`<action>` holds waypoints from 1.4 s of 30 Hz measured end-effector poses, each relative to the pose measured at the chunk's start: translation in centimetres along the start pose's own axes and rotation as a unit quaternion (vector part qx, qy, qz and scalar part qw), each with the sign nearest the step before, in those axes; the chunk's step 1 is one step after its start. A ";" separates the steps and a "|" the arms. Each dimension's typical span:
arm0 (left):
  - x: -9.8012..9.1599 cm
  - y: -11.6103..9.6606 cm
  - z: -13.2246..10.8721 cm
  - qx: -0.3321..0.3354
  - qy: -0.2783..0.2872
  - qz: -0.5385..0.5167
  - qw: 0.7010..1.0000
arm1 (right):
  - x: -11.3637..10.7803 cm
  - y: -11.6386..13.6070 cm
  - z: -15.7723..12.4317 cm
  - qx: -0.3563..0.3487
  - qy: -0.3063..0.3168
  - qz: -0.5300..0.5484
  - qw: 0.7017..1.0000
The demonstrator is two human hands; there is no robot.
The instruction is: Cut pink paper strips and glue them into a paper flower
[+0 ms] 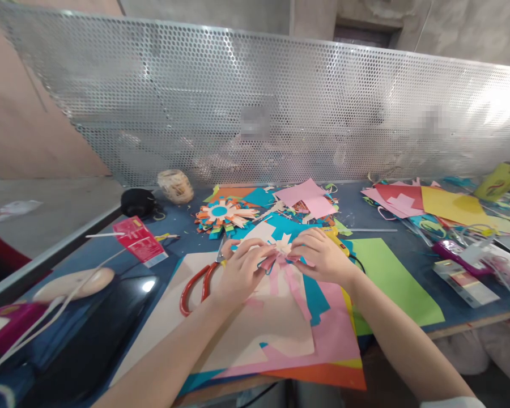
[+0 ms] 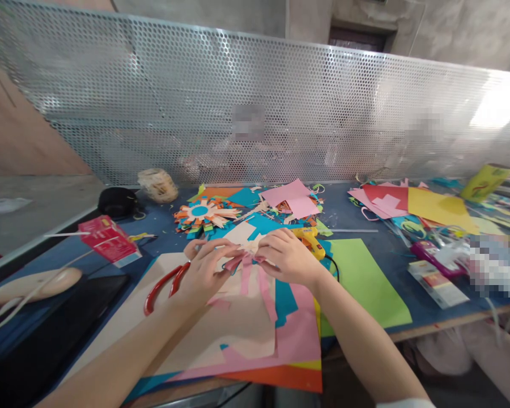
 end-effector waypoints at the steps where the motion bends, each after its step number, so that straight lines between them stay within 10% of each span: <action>1: 0.1 0.1 -0.1 -0.002 0.002 -0.002 1.000 | 0.1 0.0 0.0 0.002 0.003 0.000 1.000; 9: 1.8 1.3 -0.2 -0.108 0.059 -0.130 0.984 | -0.1 -1.4 0.0 0.068 -0.037 0.031 0.997; 19: 4.1 2.9 -1.2 -0.351 0.055 -0.373 0.857 | 0.0 -3.8 -0.2 0.204 -0.056 0.140 0.967; 30: 4.5 2.6 -1.4 -0.364 0.065 -0.415 0.831 | 1.2 -5.5 -0.6 0.302 -0.072 0.210 0.927; 37: 3.4 2.8 -0.7 -0.298 0.036 -0.334 0.894 | 1.3 -5.0 -0.5 0.284 -0.026 0.190 0.939; 42: -0.4 1.9 0.4 -0.107 -0.037 -0.142 0.983 | -0.8 -3.0 0.0 0.159 -0.069 0.101 0.980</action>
Point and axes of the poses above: each hand's wrist, its own z-axis towards the middle knuckle, its own x-axis out of the palm, y = z × x, the point moved 8 cm from there along z, towards the middle knuckle, and after that the axes turned 7 degrees about x, right-handed, at the moved point
